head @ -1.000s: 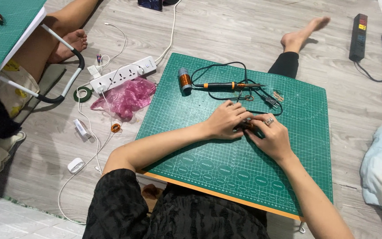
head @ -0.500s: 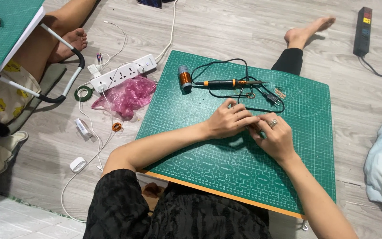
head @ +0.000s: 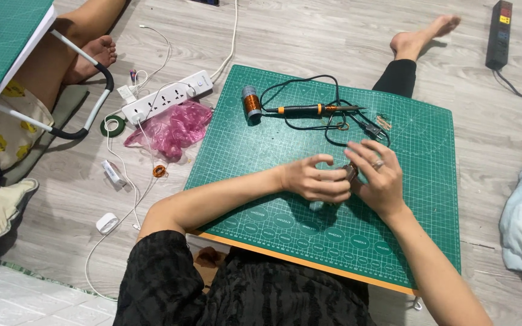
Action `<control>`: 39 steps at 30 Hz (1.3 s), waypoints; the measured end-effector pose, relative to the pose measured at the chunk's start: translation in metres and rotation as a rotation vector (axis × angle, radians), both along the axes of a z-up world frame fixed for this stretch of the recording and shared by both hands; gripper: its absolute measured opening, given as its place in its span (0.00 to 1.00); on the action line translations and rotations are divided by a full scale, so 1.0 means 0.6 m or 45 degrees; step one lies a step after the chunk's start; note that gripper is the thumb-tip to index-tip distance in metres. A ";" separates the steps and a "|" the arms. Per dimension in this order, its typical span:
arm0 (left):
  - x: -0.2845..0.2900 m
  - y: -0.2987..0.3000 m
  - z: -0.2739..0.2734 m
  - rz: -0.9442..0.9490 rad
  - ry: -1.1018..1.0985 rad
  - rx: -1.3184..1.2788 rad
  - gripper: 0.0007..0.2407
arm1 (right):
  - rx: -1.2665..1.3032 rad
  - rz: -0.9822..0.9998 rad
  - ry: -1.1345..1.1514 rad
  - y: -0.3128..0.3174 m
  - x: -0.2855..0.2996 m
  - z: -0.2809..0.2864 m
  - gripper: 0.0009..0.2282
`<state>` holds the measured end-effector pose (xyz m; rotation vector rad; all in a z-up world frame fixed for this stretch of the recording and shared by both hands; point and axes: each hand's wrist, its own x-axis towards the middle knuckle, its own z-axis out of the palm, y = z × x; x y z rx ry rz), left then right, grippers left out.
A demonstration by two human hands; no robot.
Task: Assembling small electronic components and wiring on a cutting mat
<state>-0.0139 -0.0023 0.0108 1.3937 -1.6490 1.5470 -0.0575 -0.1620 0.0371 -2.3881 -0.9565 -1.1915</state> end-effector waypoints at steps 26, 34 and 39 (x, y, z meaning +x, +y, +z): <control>0.009 0.006 0.024 0.356 0.501 0.215 0.15 | -0.185 -0.303 -0.081 -0.015 0.009 -0.023 0.06; 0.018 0.000 0.006 0.390 0.514 0.317 0.21 | -0.235 -0.314 -0.120 -0.021 0.015 -0.054 0.03; 0.021 -0.003 -0.009 0.468 0.623 0.347 0.18 | -0.308 -0.362 -0.109 -0.015 0.009 -0.029 0.06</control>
